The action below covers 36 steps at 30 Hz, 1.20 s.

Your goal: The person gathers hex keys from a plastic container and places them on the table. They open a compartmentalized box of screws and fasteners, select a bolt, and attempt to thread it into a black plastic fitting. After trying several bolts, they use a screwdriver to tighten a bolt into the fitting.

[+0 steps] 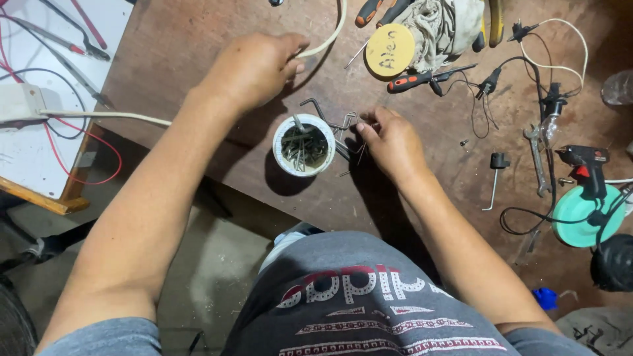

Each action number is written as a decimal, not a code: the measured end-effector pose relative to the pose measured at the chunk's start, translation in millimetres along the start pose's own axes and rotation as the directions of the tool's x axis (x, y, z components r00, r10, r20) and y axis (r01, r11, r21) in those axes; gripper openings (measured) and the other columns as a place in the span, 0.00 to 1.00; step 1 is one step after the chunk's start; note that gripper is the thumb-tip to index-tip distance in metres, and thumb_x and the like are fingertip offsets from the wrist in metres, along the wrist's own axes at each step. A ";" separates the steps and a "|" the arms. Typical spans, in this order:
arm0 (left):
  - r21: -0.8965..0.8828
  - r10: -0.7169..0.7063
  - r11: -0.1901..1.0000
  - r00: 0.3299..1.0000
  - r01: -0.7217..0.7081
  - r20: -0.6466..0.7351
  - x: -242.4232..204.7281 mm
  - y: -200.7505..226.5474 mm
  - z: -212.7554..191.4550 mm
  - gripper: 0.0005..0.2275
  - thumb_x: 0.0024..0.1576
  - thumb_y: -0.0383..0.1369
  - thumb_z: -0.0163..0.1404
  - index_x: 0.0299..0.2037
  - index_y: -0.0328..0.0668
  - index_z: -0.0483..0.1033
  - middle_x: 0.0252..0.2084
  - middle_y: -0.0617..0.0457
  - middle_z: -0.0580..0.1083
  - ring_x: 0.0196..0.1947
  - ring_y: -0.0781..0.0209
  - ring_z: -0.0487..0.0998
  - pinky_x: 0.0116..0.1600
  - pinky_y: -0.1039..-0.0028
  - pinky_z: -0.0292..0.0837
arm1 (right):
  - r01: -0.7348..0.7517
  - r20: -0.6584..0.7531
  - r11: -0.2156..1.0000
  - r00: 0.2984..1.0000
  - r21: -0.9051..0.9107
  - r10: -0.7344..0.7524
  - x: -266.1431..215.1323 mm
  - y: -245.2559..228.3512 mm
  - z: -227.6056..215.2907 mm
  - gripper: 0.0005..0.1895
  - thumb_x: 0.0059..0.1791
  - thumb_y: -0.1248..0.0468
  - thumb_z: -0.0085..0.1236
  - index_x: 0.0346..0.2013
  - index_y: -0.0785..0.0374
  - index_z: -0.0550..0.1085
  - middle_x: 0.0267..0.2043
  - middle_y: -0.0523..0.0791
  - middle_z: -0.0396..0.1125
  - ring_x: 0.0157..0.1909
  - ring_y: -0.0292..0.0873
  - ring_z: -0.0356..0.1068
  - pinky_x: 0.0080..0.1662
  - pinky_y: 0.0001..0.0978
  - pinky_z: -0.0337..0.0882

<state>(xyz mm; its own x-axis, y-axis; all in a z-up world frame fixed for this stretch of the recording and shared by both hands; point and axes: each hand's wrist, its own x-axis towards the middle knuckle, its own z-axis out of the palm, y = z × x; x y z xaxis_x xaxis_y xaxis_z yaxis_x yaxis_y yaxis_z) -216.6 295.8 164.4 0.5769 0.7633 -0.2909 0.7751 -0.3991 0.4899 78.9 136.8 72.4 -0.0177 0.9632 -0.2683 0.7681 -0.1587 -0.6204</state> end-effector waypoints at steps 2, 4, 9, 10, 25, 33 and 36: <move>0.207 0.085 0.975 0.995 -0.073 -0.047 0.4 -27.0 23.4 0.25 0.70 0.29 0.57 0.80 0.45 0.79 0.45 0.40 0.87 0.40 0.38 0.87 0.48 0.43 0.85 | -0.024 0.070 0.990 0.997 -0.142 0.034 12.0 6.0 19.6 0.23 0.60 0.50 0.67 0.68 0.53 0.79 0.62 0.52 0.77 0.59 0.61 0.79 0.53 0.58 0.77; 0.406 0.177 0.904 0.982 -0.135 -0.066 -5.1 -46.2 42.1 0.31 0.63 0.18 0.58 0.80 0.44 0.80 0.34 0.46 0.88 0.29 0.43 0.88 0.38 0.48 0.89 | -0.040 0.138 0.960 0.987 -0.278 0.081 16.3 7.8 38.1 0.32 0.59 0.45 0.68 0.76 0.50 0.75 0.69 0.53 0.75 0.63 0.64 0.78 0.52 0.64 0.79; 0.332 0.371 0.911 0.842 -0.246 -0.392 -41.0 -22.4 19.9 0.20 0.68 0.24 0.58 0.70 0.44 0.88 0.46 0.46 0.90 0.41 0.39 0.91 0.52 0.41 0.86 | 0.280 0.103 0.894 0.960 -0.350 -0.260 24.2 4.1 58.3 0.33 0.51 0.50 0.81 0.69 0.54 0.81 0.66 0.53 0.71 0.64 0.66 0.71 0.57 0.69 0.74; 0.332 0.374 0.909 0.841 -0.250 -0.390 -52.2 -6.9 14.1 0.20 0.68 0.24 0.58 0.70 0.44 0.88 0.46 0.46 0.90 0.41 0.39 0.91 0.52 0.41 0.86 | 0.276 0.100 0.895 0.961 -0.350 -0.257 26.0 6.2 59.3 0.33 0.51 0.50 0.81 0.69 0.54 0.81 0.66 0.53 0.71 0.64 0.66 0.71 0.57 0.69 0.74; 0.009 0.253 0.966 0.933 -0.260 -0.254 -7.8 22.5 50.0 0.10 0.76 0.40 0.59 0.60 0.46 0.88 0.53 0.50 0.90 0.47 0.42 0.90 0.43 0.46 0.82 | 0.026 0.028 0.950 0.999 -0.310 -0.018 9.2 44.6 26.9 0.13 0.66 0.55 0.57 0.52 0.63 0.75 0.54 0.59 0.75 0.45 0.75 0.79 0.42 0.74 0.76; 0.378 0.377 0.793 0.872 -0.478 0.312 98.3 -39.1 143.6 0.10 0.56 0.42 0.64 0.48 0.62 0.90 0.49 0.52 0.87 0.45 0.40 0.90 0.46 0.45 0.83 | 0.476 -0.266 0.842 0.871 0.253 -0.413 -77.1 -116.0 -66.4 0.17 0.67 0.61 0.65 0.68 0.63 0.73 0.53 0.49 0.82 0.51 0.42 0.85 0.56 0.34 0.87; 0.423 0.427 0.740 0.851 -0.523 0.304 108.8 -50.1 156.2 0.11 0.58 0.45 0.65 0.46 0.56 0.92 0.47 0.51 0.87 0.44 0.31 0.90 0.46 0.46 0.86 | 0.680 -0.187 0.729 0.729 0.083 -0.658 -61.4 -126.7 -37.5 0.13 0.63 0.70 0.69 0.61 0.68 0.75 0.57 0.58 0.79 0.57 0.58 0.83 0.59 0.47 0.83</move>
<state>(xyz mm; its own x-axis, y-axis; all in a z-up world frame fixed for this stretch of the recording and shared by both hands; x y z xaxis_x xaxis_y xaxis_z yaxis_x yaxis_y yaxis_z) -152.5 319.5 -20.1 0.9008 0.3250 -0.2879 0.3814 -0.9092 0.1672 6.6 105.9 195.1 -0.3988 0.8473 0.3508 0.4944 0.5208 -0.6960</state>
